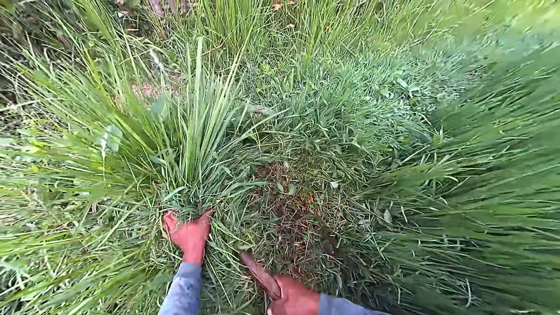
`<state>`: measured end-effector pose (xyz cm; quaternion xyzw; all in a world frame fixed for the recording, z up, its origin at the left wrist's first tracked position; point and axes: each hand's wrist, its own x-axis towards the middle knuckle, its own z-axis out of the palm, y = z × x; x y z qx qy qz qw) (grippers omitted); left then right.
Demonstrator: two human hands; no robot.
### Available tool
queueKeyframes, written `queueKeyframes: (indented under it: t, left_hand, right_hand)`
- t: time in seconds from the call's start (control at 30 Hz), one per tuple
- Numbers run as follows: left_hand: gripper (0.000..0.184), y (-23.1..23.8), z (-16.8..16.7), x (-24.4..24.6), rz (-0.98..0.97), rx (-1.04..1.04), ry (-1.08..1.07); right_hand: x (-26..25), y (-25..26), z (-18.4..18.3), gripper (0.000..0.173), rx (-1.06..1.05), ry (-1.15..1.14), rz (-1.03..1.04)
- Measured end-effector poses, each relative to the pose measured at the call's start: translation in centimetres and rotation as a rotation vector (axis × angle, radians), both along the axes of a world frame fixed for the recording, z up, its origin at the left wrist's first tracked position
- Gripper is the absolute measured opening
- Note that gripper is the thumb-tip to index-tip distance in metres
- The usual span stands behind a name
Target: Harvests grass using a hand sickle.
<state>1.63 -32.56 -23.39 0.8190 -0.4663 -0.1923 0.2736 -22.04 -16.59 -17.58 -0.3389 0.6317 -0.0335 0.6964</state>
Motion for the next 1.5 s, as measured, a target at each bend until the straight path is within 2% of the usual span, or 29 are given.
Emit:
queueKeyframes:
  t: [0.03,0.07,0.13,0.2,0.23,0.27,0.3,0.33,0.4,0.43,0.47,0.5,0.53,0.63,0.67,0.7,0.73,0.83,0.87,0.9,0.97,1.1,1.13,1.17,1.27,1.3,1.33,1.4,1.5]
  left_hand:
    - [0.100,0.2,0.0,0.0,-0.002,0.000,0.010]
    - [0.098,0.3,0.0,-0.1,-0.005,0.007,0.008]
    - [0.096,0.3,0.1,-0.1,-0.012,0.017,0.005]
    - [0.094,0.2,0.2,-0.3,-0.025,0.015,-0.009]
    - [0.095,0.3,0.0,-0.3,-0.032,0.001,-0.022]
    - [0.098,0.3,-0.2,-0.2,-0.035,-0.018,-0.038]
    - [0.099,0.3,-0.4,-0.2,-0.034,-0.029,-0.049]
    - [0.099,0.1,-0.5,-0.1,-0.035,-0.036,-0.056]
    - [0.097,0.2,-1.0,-0.2,-0.032,-0.039,-0.058]
    - [0.097,0.3,-1.1,-0.1,-0.029,-0.037,-0.055]
    - [0.096,0.4,-1.2,0.0,-0.027,-0.037,-0.047]
    - [0.097,0.4,-1.1,0.0,-0.021,-0.034,-0.032]
    - [0.098,0.4,-0.9,0.0,-0.019,-0.024,-0.018]
    - [0.099,0.4,-0.8,-0.2,-0.027,0.009,-0.034]
    - [0.100,0.3,-0.8,-0.2,-0.025,0.010,-0.039]
    - [0.101,0.2,-0.8,-0.2,-0.019,0.008,-0.041]
    - [0.102,0.1,-0.8,-0.3,-0.015,0.006,-0.039]
    - [0.101,0.1,-0.6,-0.3,-0.015,0.003,-0.045]
    - [0.100,0.1,-0.7,-0.2,-0.013,0.000,-0.045]
    - [0.099,0.0,-0.7,-0.1,-0.011,-0.003,-0.048]
    - [0.100,-0.1,-0.7,-0.2,-0.009,0.002,-0.045]
    - [0.105,-0.3,-0.8,-0.4,-0.011,0.002,-0.056]
    - [0.105,-0.4,-0.8,-0.4,-0.008,0.003,-0.055]
    - [0.105,-0.4,-0.8,-0.5,-0.005,0.001,-0.056]
    - [0.103,-0.2,-0.7,-0.1,-0.009,-0.021,-0.035]
    - [0.102,-0.3,-0.8,0.0,-0.006,-0.034,-0.025]
    - [0.102,-0.2,-0.9,0.1,-0.004,-0.036,-0.015]
    - [0.105,-0.1,-0.8,-0.2,0.007,-0.012,0.006]
    - [0.108,-0.3,-0.9,-0.2,0.006,-0.021,-0.019]
  right_hand:
    - [-1.0,1.5,0.1,0.041,0.000,0.010,0.046]
    - [-1.9,2.4,0.6,0.041,-0.016,0.025,-0.064]
    - [-2.6,1.3,1.4,0.028,-0.108,0.049,-0.595]
    - [-2.8,-4.0,1.0,0.018,-0.260,0.055,-1.201]
    - [-2.7,-6.9,0.5,0.013,-0.328,0.039,-1.392]
    - [-2.0,-8.8,0.0,0.012,-0.344,0.019,-1.437]
    - [-0.7,-9.1,-0.3,0.012,-0.300,0.012,-1.301]
    - [0.7,-7.6,-0.4,0.013,-0.211,0.017,-0.998]
    - [0.9,-3.1,0.1,0.026,-0.030,0.033,-0.196]
    - [0.1,-1.0,0.2,0.038,0.008,0.040,0.043]
    - [-1.1,0.7,0.0,0.044,0.004,0.049,0.096]
    - [-2.4,1.5,0.1,0.043,-0.017,0.060,0.001]
    - [-3.4,1.5,0.4,0.039,-0.049,0.071,-0.214]
    - [-3.5,-4.6,0.4,0.017,-0.252,0.072,-1.132]
    - [-2.8,-7.6,0.0,0.013,-0.315,0.053,-1.324]
    - [-1.5,-9.5,-0.3,0.012,-0.330,0.029,-1.361]
    - [0.1,-9.6,-0.6,0.012,-0.285,0.011,-1.222]
    - [2.0,-4.1,0.0,0.024,0.027,-0.023,-0.310]
    - [0.9,-2.9,0.4,0.030,0.072,-0.020,-0.162]
    - [-0.8,-2.4,0.8,0.034,0.074,-0.001,-0.128]
    - [-4.3,-2.3,1.3,0.032,-0.012,0.059,-0.355]
    - [-3.3,-10.0,0.1,0.011,-0.348,0.038,-1.297]
    - [-1.7,-11.6,-0.3,0.009,-0.366,0.005,-1.338]
    - [0.2,-11.5,-0.5,0.009,-0.311,-0.010,-1.194]
    - [2.1,-4.9,0.5,0.026,0.007,-0.003,-0.172]
    - [1.2,-3.1,0.7,0.036,0.047,0.005,0.014]
    - [-0.3,-1.8,0.8,0.040,0.053,0.014,0.050]
    - [-2.9,-1.1,1.4,0.034,0.005,0.039,-0.202]
    - [-2.5,-7.1,1.3,0.018,-0.211,0.042,-1.005]
